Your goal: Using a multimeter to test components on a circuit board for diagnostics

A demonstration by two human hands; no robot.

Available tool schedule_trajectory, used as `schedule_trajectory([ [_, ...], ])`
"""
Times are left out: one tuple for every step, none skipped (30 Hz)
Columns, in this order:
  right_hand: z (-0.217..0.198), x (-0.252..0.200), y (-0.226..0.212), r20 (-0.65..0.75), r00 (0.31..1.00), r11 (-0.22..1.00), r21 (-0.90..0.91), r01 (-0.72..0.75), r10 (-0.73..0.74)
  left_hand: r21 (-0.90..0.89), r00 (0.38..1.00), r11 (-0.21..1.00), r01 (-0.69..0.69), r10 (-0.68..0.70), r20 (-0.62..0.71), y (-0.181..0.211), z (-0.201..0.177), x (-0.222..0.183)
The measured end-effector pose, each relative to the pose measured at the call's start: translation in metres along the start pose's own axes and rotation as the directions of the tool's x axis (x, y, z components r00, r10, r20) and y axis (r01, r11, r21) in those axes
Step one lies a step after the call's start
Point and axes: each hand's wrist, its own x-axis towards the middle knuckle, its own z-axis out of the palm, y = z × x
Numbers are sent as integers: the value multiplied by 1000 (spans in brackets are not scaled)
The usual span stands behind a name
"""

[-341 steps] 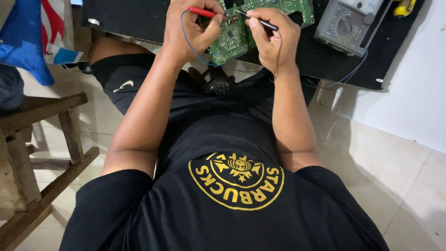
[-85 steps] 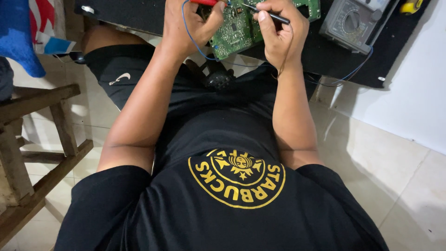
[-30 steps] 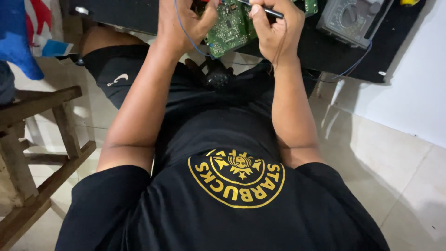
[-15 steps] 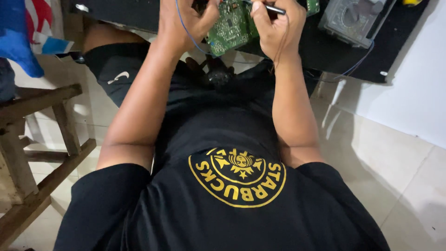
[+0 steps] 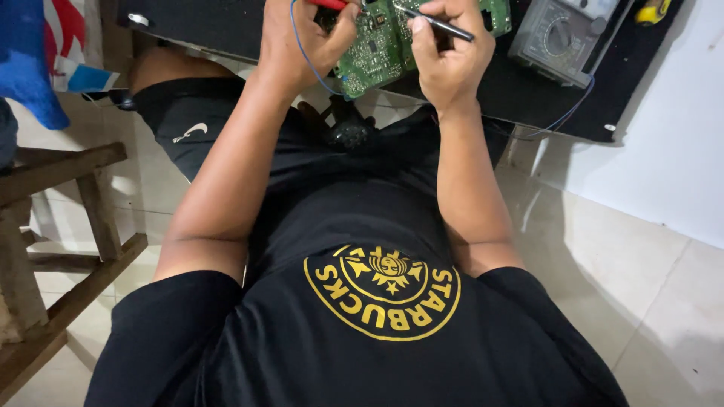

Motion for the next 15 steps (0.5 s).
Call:
schedule_trajectory([
  [0, 2, -2, 1, 1000, 1000, 0, 1, -1, 1, 1000, 1000, 1, -1, -2, -1, 0, 0],
  [0, 4, -4, 12, 1000, 998, 63, -19, 18, 10, 1000, 1000, -3, 3, 5, -2, 0, 0],
  [0, 5, -5, 24, 999, 991, 125, -40, 37, 19, 1000, 1000, -7, 7, 11, -3, 0, 0],
  [1, 7, -5, 27, 999, 991, 128, -45, 42, 21, 1000, 1000, -1, 1, 13, -5, 1, 0],
  [2, 8, -4, 35, 999, 987, 152, -43, 38, -1, 1000, 1000, -12, 12, 17, -7, 1, 0],
  [2, 8, -3, 43, 998, 983, 176, -44, 37, -24, 1000, 999, -21, 22, 23, -8, 2, -1],
  [5, 5, -3, 45, 998, 983, 179, -51, 44, -23, 1000, 1000, -14, 15, 28, -5, 0, -3],
  [7, 6, -3, 47, 997, 989, 133, -68, 62, 16, 1000, 1000, -6, 5, 19, -3, 0, -1],
  [9, 8, -2, 47, 996, 993, 87, -84, 80, 55, 1000, 998, 3, -4, 10, -2, -1, 1],
  [9, 9, -3, 49, 996, 993, 87, -84, 80, 56, 1000, 998, 5, -5, 9, 1, -2, 4],
  [8, 9, -3, 58, 994, 990, 104, -96, 90, -23, 1000, 1000, 14, -13, 29, 3, -3, 7],
  [9, 8, -4, 68, 992, 987, 119, -111, 103, -104, 999, 994, 27, -22, 50, 6, -5, 8],
  [10, 8, -4, 73, 992, 986, 119, -115, 107, -104, 998, 994, 33, -28, 50, 5, -5, 7],
  [10, 8, -3, 70, 994, 993, 74, -91, 86, -86, 998, 996, 38, -33, 55, 5, -5, 7],
  [10, 9, -2, 69, 996, 997, 29, -67, 65, -68, 997, 997, 42, -38, 61, 5, -5, 7],
])
